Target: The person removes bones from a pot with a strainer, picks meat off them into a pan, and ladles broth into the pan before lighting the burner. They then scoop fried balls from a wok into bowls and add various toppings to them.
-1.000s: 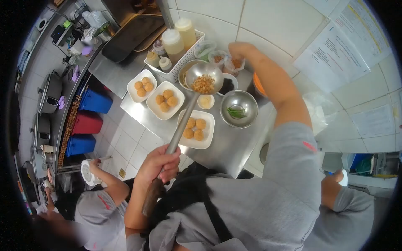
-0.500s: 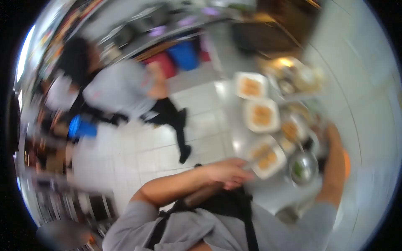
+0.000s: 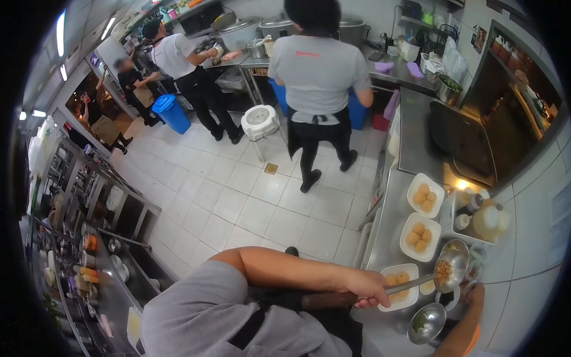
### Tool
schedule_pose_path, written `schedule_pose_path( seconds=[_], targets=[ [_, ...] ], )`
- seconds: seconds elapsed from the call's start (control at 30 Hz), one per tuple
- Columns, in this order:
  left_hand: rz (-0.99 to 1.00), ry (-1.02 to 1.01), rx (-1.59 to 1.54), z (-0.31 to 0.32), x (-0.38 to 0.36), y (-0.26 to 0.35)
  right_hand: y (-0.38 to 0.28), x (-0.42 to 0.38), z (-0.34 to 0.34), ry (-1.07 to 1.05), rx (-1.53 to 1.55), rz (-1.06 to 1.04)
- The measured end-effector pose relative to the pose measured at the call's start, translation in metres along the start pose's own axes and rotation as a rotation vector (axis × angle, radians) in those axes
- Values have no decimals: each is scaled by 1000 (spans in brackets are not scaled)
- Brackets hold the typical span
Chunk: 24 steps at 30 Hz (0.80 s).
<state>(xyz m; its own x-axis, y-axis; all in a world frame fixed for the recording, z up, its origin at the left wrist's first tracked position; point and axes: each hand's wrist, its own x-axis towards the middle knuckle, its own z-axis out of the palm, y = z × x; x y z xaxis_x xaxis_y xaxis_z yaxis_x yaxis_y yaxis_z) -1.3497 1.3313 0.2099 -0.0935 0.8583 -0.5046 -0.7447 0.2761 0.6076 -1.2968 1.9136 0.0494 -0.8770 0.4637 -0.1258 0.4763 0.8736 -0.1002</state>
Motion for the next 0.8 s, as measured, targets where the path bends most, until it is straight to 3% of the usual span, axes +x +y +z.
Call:
schedule_pose_path(
  seconds=[0.23,0.4,0.47,0.6,0.63,0.73,0.77,0.8],
  targets=[
    [-35,-14,0,5,8,2,0,0,3,-25,12,53],
    [-41,-3,96,14,9,8,51,24,38,42,17,56],
    [-62,-42,101,21,11,15,47,23,29,-59,20,121],
    [-81,-89,145,22,23,22,10,-1,2,-50,-272,58],
    [-87,-58,160,24,24,24,8,-2,2,-21,-144,99],
    [-155,-45,96,25,30,31,-5,5,-9,-101,-192,179],
    [-163,-160,59,16,38,30,-3,8,-6,-112,-251,129],
    [-237,-235,72,31,55,18,41,-54,-2,-149,-258,229]
  ],
)
